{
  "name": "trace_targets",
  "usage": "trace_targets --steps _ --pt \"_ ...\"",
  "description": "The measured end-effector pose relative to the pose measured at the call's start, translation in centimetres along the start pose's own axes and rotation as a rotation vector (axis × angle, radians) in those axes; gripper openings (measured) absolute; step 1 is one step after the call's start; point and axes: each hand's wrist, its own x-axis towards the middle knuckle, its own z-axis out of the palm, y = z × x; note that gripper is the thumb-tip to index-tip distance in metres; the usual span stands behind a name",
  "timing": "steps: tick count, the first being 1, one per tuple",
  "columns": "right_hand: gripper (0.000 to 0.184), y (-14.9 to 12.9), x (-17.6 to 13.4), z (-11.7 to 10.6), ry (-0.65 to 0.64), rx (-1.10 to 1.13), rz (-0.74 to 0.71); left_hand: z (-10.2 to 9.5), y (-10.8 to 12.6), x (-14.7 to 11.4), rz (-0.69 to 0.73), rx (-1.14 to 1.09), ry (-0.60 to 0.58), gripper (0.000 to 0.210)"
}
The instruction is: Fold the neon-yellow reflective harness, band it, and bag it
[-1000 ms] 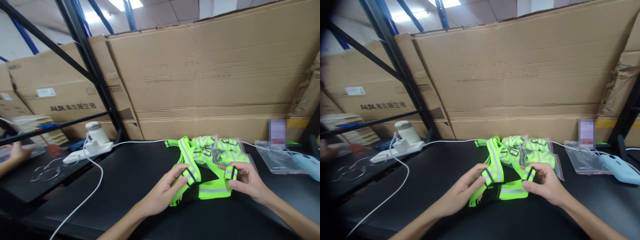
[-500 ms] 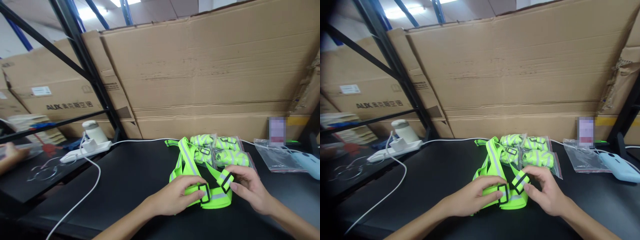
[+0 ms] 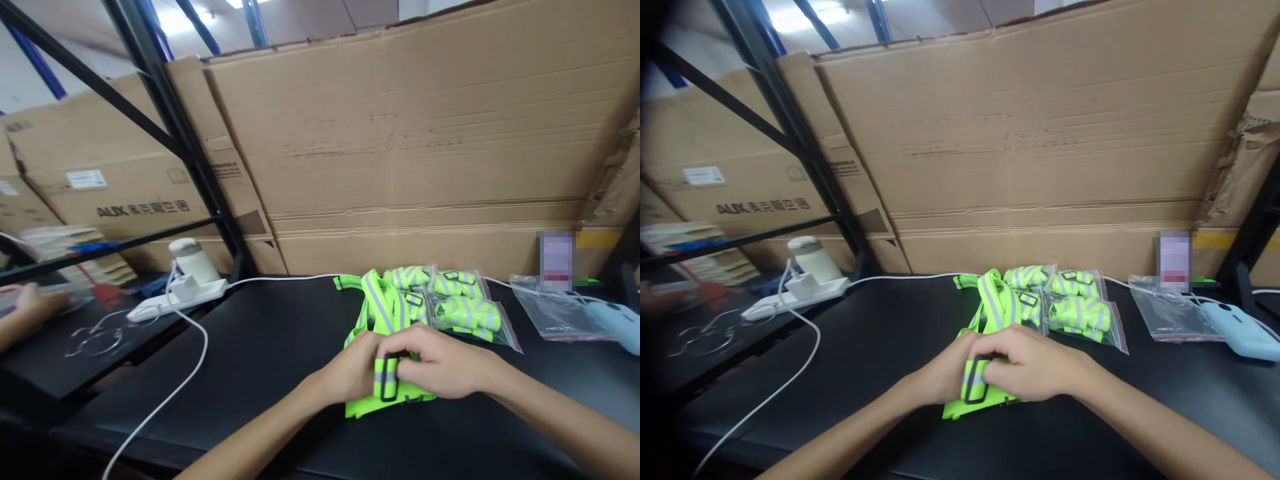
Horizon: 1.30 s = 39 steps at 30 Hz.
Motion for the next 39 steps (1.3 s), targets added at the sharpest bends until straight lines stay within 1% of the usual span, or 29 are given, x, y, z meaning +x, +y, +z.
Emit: trace_targets --steps 2,5,6,8,10,11,12,15,16,17,18,21,22,24,25,27,29,31,33,35,37,39 --pt "0.021 -0.1 1.2 0.7 -0.017 -0.105 -0.085 0.0 -0.8 0.0 -0.015 -0.039 0.075 0.007" --pt "0.024 0.1 1.7 1.7 -0.012 -0.279 -0.169 0.0 -1.6 -0.2 0.029 -0.047 0.18 0.011" --pt "0.023 0.2 1.7 1.9 -0.005 -0.324 -0.17 -0.1 -1.8 -0.3 0.045 -0.04 0.184 0.016" --pt "0.025 0.4 1.5 2.1 0.009 -0.373 -0.155 -0.4 -1.9 -0.5 0.048 -0.068 0.139 0.024" --pt "0.03 0.6 1.3 2.2 0.024 -0.377 -0.146 -1.0 -1.8 -1.0 0.019 -0.138 0.092 0.023" --pt "0.033 0.6 1.2 2.2 0.029 -0.372 -0.142 -1.4 -1.6 -1.3 0.007 -0.159 0.111 0.021" --pt "0.034 0.7 1.1 2.2 0.033 -0.366 -0.137 -1.8 -1.4 -1.7 0.002 -0.156 0.166 0.021" --pt "0.038 0.9 1.2 2.2 0.031 -0.33 -0.124 -2.7 -0.4 -3.5 -0.001 -0.045 0.433 0.023" --pt "0.04 1.0 1.2 2.2 0.022 -0.309 -0.124 -2.8 0.0 -4.4 -0.008 -0.004 0.498 0.02" --pt "0.041 1.2 1.3 2.3 0.012 -0.285 -0.128 -2.7 0.4 -5.3 -0.02 0.03 0.531 0.016" --pt "0.042 1.3 1.3 2.3 0.004 -0.258 -0.133 -2.5 0.8 -6.2 -0.028 0.058 0.533 0.014" --pt "0.041 1.8 1.6 2.5 0.007 -0.187 -0.14 -1.1 1.3 -8.6 -0.048 0.14 0.451 0.012" --pt "0.041 2.0 1.6 2.6 0.014 -0.169 -0.134 -0.5 1.2 -9.1 -0.056 0.173 0.428 0.02" --pt "0.042 2.2 1.7 2.7 0.04 -0.13 -0.109 0.7 0.8 -9.7 -0.071 0.232 0.419 0.038" --pt "0.042 2.4 1.8 2.8 0.056 -0.106 -0.1 1.2 0.5 -9.8 -0.074 0.257 0.429 0.042" --pt "0.045 2.6 1.8 2.9 0.094 -0.058 -0.097 1.8 0.0 -9.6 -0.054 0.303 0.451 0.043" --pt "0.045 3.0 1.9 3.0 0.125 -0.022 -0.106 2.0 -0.1 -9.2 -0.009 0.337 0.46 0.042" --pt "0.041 3.4 1.9 3.1 0.154 0.009 -0.103 1.8 0.0 -9.0 0.017 0.342 0.45 0.048" --pt "0.037 3.7 1.9 3.2 0.169 0.063 -0.087 1.5 0.1 -8.9 0.01 0.332 0.427 0.051" --pt "0.04 3.8 1.9 3.1 0.162 0.105 -0.075 1.2 0.2 -9.1 -0.004 0.308 0.388 0.048" --pt "0.042 3.6 1.9 2.6 0.159 0.075 -0.09 1.0 0.0 -9.3 -0.025 0.247 0.365 0.041" --pt "0.034 3.1 1.8 1.8 0.184 -0.037 -0.127 0.9 -0.3 -9.5 -0.06 0.148 0.382 0.038"
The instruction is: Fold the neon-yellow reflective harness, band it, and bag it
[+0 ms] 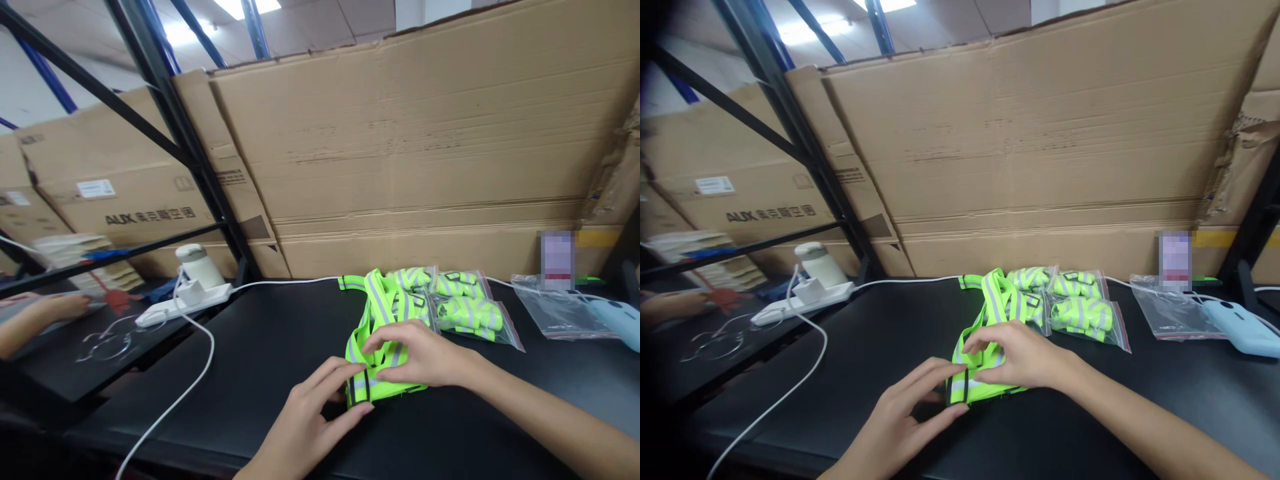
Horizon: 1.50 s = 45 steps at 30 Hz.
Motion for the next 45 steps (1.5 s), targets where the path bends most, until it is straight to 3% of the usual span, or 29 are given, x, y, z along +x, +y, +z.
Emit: trace_targets --steps 3,5,7,10,16,19,24,29,32,35,37,40,45 --pt "0.023 -1.0 0.0 -1.5 -0.024 -0.179 -0.033 -0.1 -0.3 -0.1 -0.071 -0.122 0.03 0.037" --pt "0.031 -1.6 -0.3 -2.1 -0.119 -0.3 -0.001 -0.1 -0.3 0.0 -0.075 -0.142 0.017 0.037" --pt "0.037 -2.0 -0.6 -2.2 -0.234 -0.441 0.038 -0.2 -0.2 0.0 -0.047 -0.078 -0.001 0.035" --pt "0.03 -2.2 -1.1 -1.8 -0.359 -0.624 0.058 -0.2 -0.2 0.0 0.024 0.076 -0.01 0.031" --pt "0.021 -2.9 -1.1 -1.2 -0.458 -0.779 0.102 0.4 0.0 -0.5 0.173 0.251 -0.027 0.037" --pt "0.017 -3.3 -1.3 -1.1 -0.467 -0.789 0.125 0.7 0.1 -0.5 0.204 0.317 -0.002 0.034" --pt "0.036 -3.2 -1.9 -0.1 -0.397 -0.821 0.101 1.1 0.1 0.1 0.281 0.394 0.033 0.029" --pt "0.041 -2.8 -2.0 0.8 -0.357 -0.901 0.037 0.2 -0.2 1.4 0.372 0.337 0.061 0.03" --pt "0.042 -2.6 -2.0 1.0 -0.313 -0.923 0.041 -0.7 -0.1 2.2 0.302 0.25 -0.031 0.026" --pt "0.027 -2.4 -2.1 1.0 -0.317 -0.952 0.034 -1.4 0.0 2.9 0.239 0.202 -0.135 0.024" --pt "0.027 -2.1 -2.2 1.0 -0.338 -0.965 0.01 -1.7 0.0 3.2 0.216 0.196 -0.178 0.024" --pt "0.039 -1.7 -2.2 0.9 -0.336 -0.974 0.002 -1.9 -0.2 3.6 0.168 0.194 -0.183 0.025" --pt "0.038 -1.7 -1.9 -0.7 -0.291 -0.831 0.072 -2.1 -0.2 4.8 0.003 0.028 -0.206 0.023"
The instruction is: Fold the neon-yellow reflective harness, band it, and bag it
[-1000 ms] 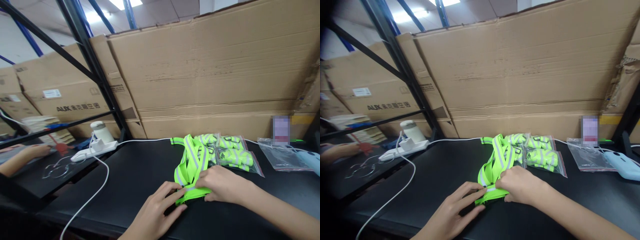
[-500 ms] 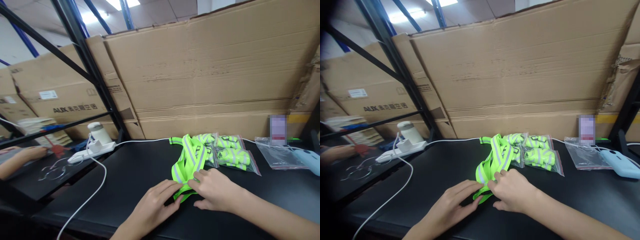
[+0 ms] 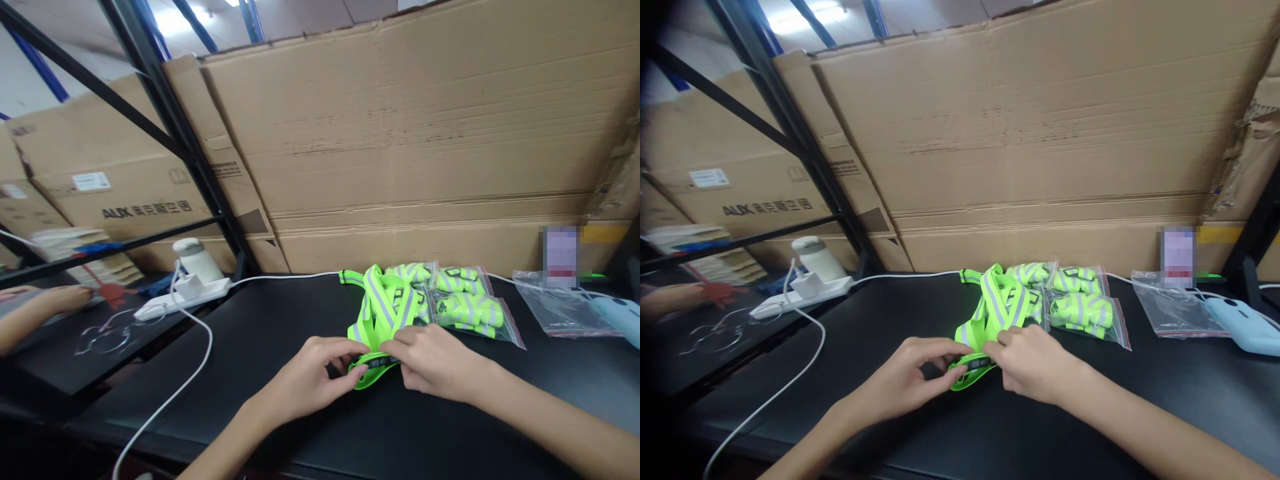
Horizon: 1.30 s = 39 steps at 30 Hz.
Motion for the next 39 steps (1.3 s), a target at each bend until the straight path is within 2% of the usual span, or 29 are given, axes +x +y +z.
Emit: trace_targets --steps 4,7,10,13,15,17,18,20,22,23,25,29,32,39 --pt "0.036 1.1 -0.4 -1.8 -0.054 0.151 0.048 0.5 0.8 1.4 -0.104 -0.215 -0.12 0.023" --pt "0.039 1.8 -0.8 -2.6 -0.145 0.206 0.123 1.4 1.0 2.7 -0.13 -0.33 -0.197 0.022" --pt "0.053 2.9 -1.1 -2.6 -0.24 0.323 0.189 1.9 0.4 4.2 -0.176 -0.486 -0.334 0.026" --pt "0.057 3.9 -1.1 -2.4 -0.296 0.463 0.203 1.3 -0.3 5.8 -0.244 -0.598 -0.528 0.032" --pt "0.05 4.3 -1.1 -2.3 -0.312 0.496 0.202 0.2 -0.7 7.1 -0.245 -0.574 -0.575 0.036" --pt "0.047 4.3 -1.1 -2.4 -0.304 0.483 0.204 -1.0 -1.2 8.5 -0.189 -0.475 -0.453 0.041" --pt "0.046 4.2 -1.1 -2.5 -0.297 0.474 0.204 -1.6 -1.7 9.2 -0.154 -0.41 -0.326 0.044" --pt "0.044 4.0 -1.1 -2.7 -0.282 0.454 0.198 -2.6 -3.3 10.5 -0.117 -0.27 0.007 0.049" --pt "0.043 3.7 -1.1 -2.8 -0.272 0.43 0.191 -3.2 -5.6 11.3 -0.186 -0.126 0.338 0.059" --pt "0.044 3.6 -1.1 -2.8 -0.27 0.415 0.188 -3.3 -6.9 11.5 -0.219 -0.099 0.409 0.064" --pt "0.044 3.4 -1.1 -2.9 -0.271 0.382 0.177 -3.3 -9.1 11.5 -0.244 -0.086 0.403 0.069" --pt "0.043 3.0 -1.1 -2.7 -0.25 0.344 0.138 -2.6 -11.1 11.0 -0.2 -0.118 0.214 0.057" --pt "0.043 2.6 -1.0 -2.7 -0.257 0.361 0.112 -1.8 -10.9 11.1 -0.146 -0.156 0.151 0.048" --pt "0.041 1.8 -0.6 -2.6 -0.291 0.454 0.102 0.2 -9.1 11.2 -0.045 -0.17 0.192 0.033"
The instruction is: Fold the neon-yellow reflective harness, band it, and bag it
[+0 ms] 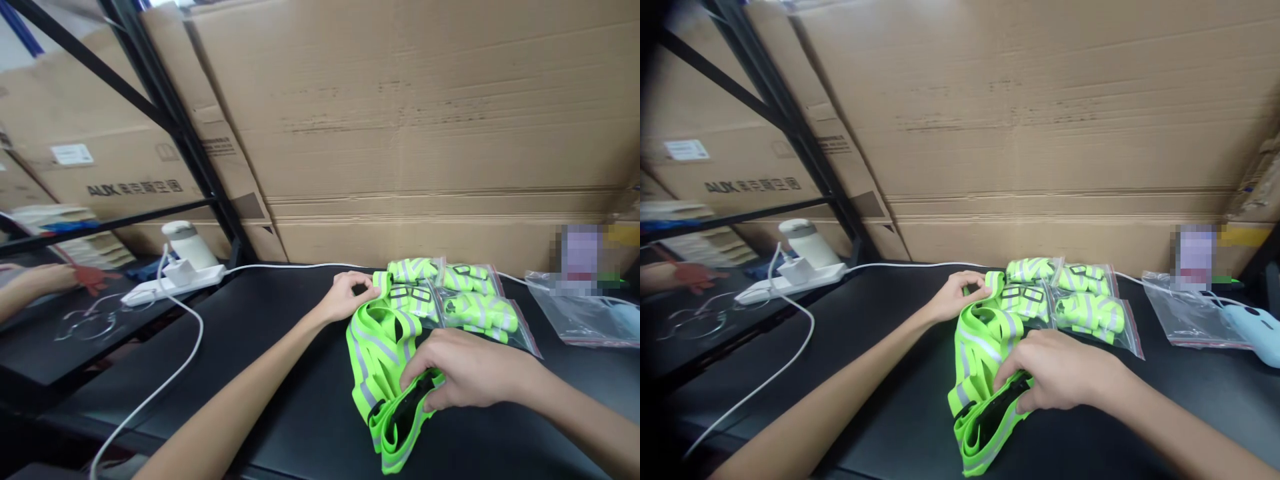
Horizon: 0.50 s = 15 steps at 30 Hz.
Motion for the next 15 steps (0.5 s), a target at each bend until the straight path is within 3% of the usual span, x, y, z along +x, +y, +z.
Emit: trace_targets --steps 4,7,11,15 --pt "0.042 0.1 0.2 0.3 0.02 0.008 0.008 1.5 1.3 -0.2 0.065 -0.089 -0.063 0.029" --pt "0.042 0.1 0.3 0.4 0.03 0.002 0.007 2.5 1.6 -0.1 0.062 -0.165 -0.036 0.034" --pt "0.041 0.0 0.2 0.5 0.012 0.027 0.005 2.3 0.3 0.4 -0.041 -0.233 0.188 0.05" --pt "0.04 0.1 0.1 0.5 -0.002 0.085 -0.036 0.0 -2.0 0.7 -0.144 -0.181 0.464 0.065"
